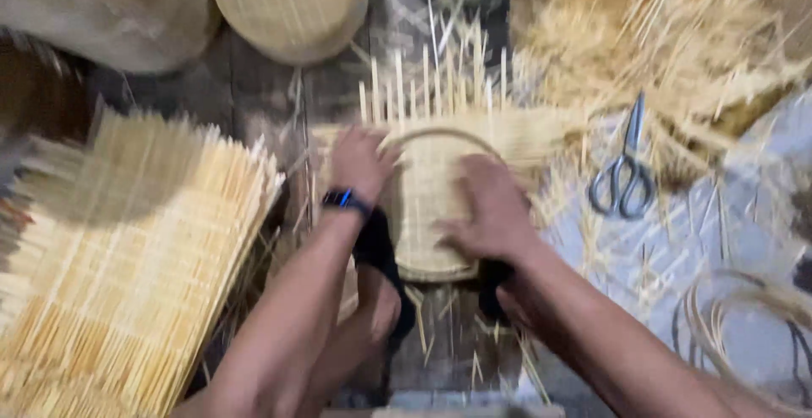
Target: The person is weaving and trimming bamboo strips to create components for a circular bamboo basket or steamer.
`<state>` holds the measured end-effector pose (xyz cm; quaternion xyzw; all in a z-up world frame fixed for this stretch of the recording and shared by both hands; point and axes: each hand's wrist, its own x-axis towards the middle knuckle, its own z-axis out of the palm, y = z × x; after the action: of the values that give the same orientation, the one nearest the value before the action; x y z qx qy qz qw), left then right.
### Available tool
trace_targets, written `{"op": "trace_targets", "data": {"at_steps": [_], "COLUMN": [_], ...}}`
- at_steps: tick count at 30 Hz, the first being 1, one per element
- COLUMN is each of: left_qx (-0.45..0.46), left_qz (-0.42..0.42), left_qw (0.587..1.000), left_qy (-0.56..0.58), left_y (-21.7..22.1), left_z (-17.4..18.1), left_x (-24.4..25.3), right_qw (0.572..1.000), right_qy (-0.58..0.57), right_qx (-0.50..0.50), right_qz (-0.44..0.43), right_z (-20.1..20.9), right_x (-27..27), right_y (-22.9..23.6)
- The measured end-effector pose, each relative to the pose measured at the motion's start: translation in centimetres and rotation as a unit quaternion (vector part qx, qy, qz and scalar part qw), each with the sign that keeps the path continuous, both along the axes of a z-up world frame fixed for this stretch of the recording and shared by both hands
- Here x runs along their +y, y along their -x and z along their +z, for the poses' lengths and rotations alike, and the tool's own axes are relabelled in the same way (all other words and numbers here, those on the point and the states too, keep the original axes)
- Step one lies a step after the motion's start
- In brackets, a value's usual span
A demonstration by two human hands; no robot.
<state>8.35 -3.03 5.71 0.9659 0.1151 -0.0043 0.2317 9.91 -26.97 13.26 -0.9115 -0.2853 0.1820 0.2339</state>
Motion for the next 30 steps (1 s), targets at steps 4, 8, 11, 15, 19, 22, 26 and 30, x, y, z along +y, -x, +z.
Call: {"op": "trace_targets", "data": {"at_steps": [4,8,11,15,19,22,26,30], "left_qx": [-0.16,-0.071,-0.067,-0.069,-0.057,0.003,-0.046,-0.081], "left_qz": [-0.151,0.0,0.021,0.013,0.01,-0.02,-0.05,-0.153], "left_qw": [0.973,0.985,0.98,0.973,0.971,0.982,0.99,0.983], "left_qy": [0.068,0.16,0.184,0.22,0.232,0.189,0.127,0.068], "left_y": [-3.5,-3.5,-4.0,-4.9,-4.2,-6.3,-4.9,-5.1], "left_z": [-3.8,-3.7,-2.8,-4.1,-2.9,-1.9,-2.1,-3.0], "left_x": [-2.0,-3.0,-3.0,-2.6,-2.5,-2.2,-2.9,-2.0], "right_qw": [0.961,0.962,0.961,0.987,0.966,0.965,0.985,0.942], "right_qy": [0.135,0.063,0.05,0.062,0.072,0.081,-0.135,-0.145], "right_qx": [-0.049,-0.174,-0.198,-0.097,-0.209,-0.226,-0.088,-0.303], "right_qz": [0.234,0.201,0.185,0.116,0.132,0.109,0.055,0.01], "right_z": [-5.0,-8.8,-8.2,-8.0,-8.4,-7.3,-7.7,-3.5], "right_x": [2.4,1.8,2.3,3.9,3.6,3.4,1.6,3.4], "right_y": [6.3,8.9,9.1,9.4,11.4,7.9,1.0,-8.4]}}
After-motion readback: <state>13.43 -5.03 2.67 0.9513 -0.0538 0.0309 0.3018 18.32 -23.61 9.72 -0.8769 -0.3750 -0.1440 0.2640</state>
